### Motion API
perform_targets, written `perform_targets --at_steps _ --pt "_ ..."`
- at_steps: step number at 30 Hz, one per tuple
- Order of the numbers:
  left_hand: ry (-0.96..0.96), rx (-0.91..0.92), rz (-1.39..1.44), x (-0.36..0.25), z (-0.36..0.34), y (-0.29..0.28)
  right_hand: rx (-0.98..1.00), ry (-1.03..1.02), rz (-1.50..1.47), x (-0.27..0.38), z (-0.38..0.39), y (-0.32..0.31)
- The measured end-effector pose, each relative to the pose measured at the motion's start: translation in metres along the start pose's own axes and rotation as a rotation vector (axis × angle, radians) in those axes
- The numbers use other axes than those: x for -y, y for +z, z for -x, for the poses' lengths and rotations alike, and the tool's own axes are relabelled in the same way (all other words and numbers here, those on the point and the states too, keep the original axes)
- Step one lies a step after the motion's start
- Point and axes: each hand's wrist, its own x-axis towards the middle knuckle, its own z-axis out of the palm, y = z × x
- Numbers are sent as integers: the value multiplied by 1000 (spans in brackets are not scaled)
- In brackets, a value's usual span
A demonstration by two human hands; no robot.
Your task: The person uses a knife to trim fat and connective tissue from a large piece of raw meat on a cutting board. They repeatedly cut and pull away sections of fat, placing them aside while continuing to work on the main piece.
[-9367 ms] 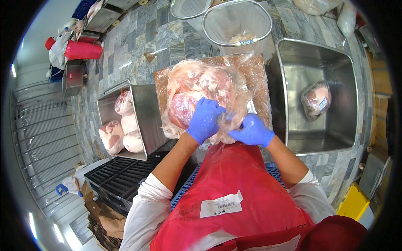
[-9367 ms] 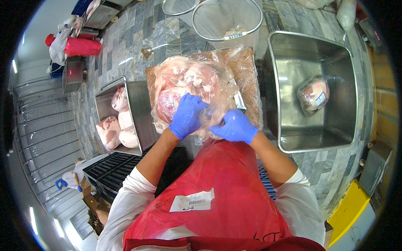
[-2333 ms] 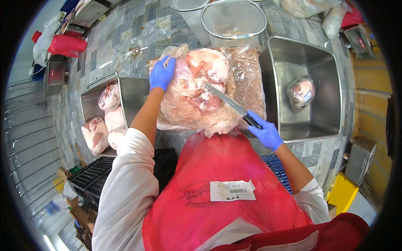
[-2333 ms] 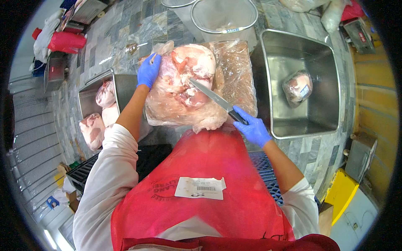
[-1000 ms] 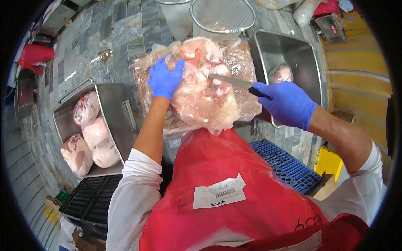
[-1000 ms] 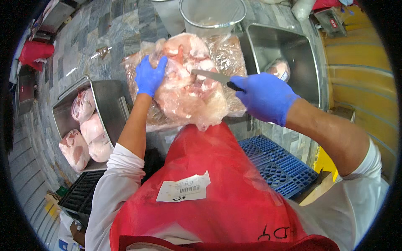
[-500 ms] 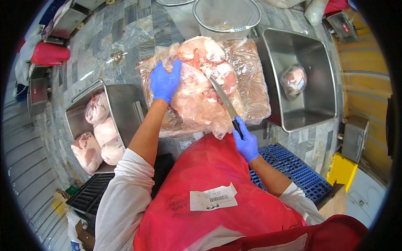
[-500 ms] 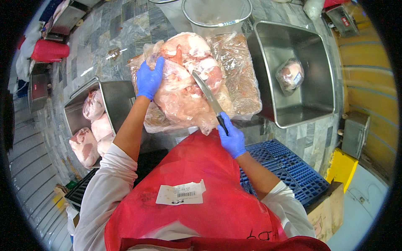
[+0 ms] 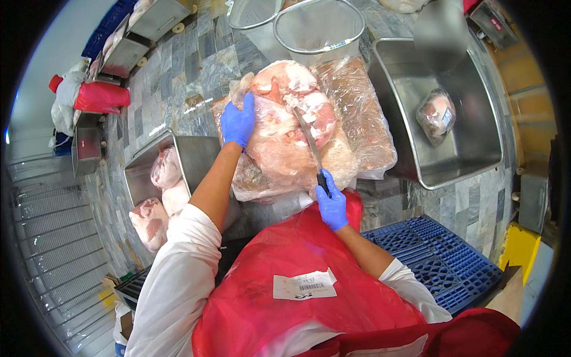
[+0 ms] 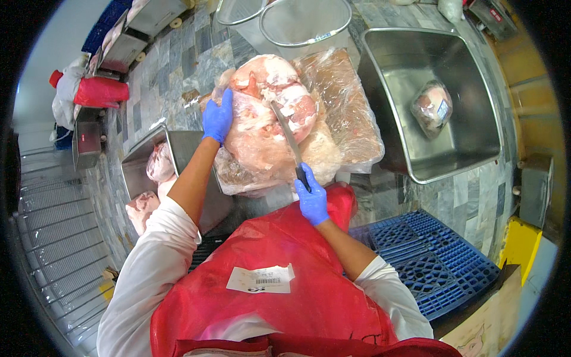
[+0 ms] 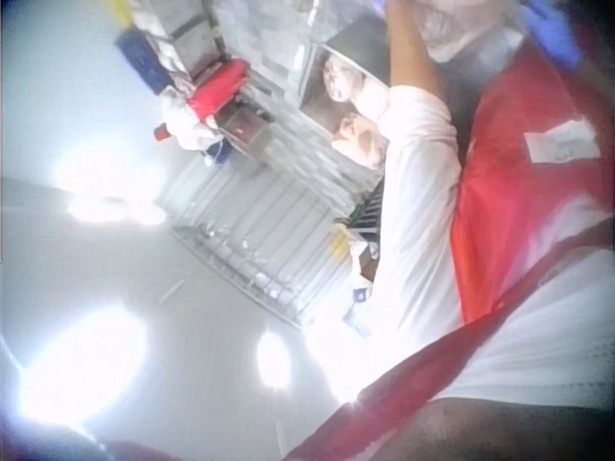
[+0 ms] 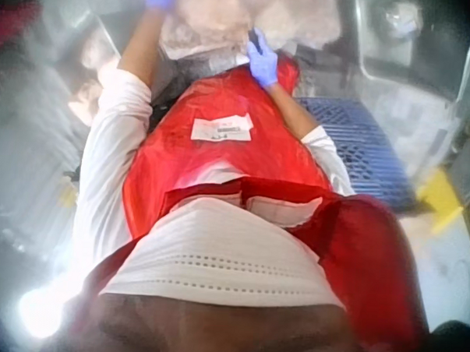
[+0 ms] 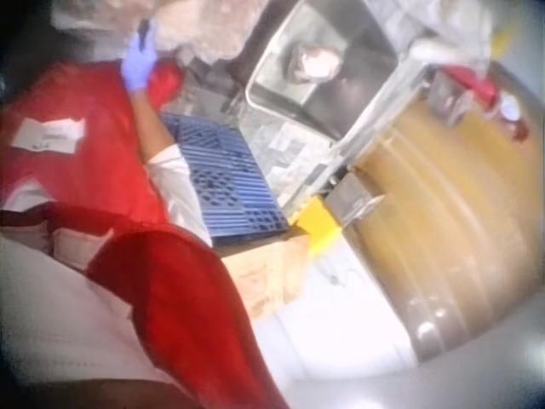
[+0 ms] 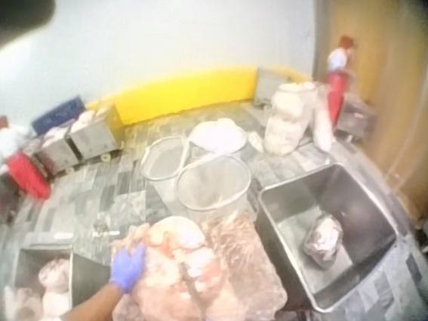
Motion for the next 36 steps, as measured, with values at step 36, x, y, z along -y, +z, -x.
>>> perform_targets --at_steps 36 --pt "57 -198 112 42 -2 38 564 -179 1403 348 -54 -40"
